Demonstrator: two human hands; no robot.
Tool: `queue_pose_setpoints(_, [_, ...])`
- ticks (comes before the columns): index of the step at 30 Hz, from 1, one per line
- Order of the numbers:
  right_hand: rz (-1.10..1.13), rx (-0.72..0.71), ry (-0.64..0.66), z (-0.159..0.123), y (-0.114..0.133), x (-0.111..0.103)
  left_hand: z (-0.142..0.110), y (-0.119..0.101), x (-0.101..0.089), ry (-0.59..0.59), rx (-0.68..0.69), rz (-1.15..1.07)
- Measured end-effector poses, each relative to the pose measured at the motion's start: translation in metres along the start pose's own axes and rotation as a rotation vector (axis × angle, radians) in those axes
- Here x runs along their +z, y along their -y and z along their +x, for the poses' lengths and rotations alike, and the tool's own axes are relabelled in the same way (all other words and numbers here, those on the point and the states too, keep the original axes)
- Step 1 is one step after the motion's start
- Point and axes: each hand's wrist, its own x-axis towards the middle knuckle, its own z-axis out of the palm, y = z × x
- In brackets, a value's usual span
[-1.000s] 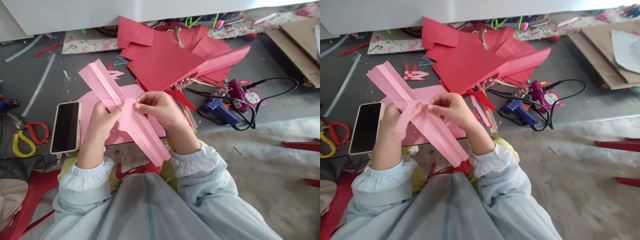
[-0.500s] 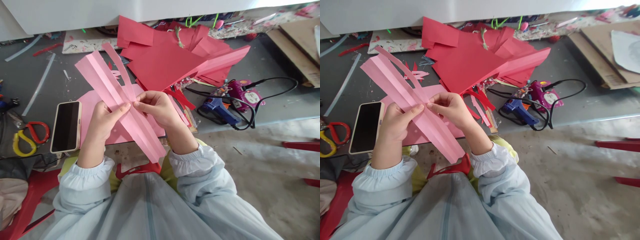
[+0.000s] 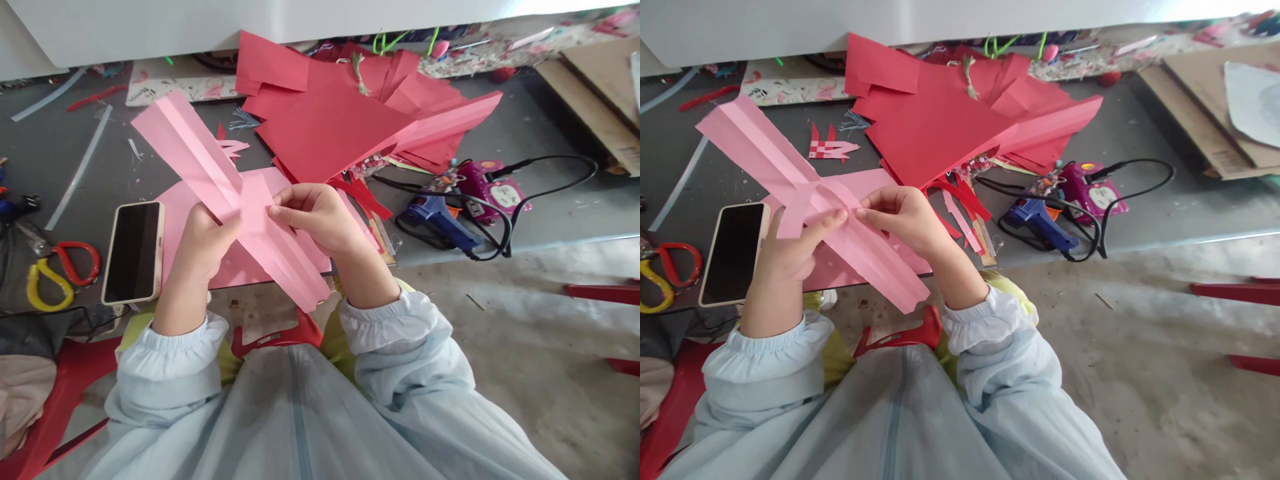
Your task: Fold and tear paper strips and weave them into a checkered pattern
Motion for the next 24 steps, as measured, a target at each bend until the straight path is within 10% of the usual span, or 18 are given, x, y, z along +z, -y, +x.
queue_pose_setpoints(24, [-0.049, 0.001, -0.019, -0.0022, 0.0013, -0.0002, 0.0017, 0.0017, -0.0027, -0.062, 0.007, 0.017])
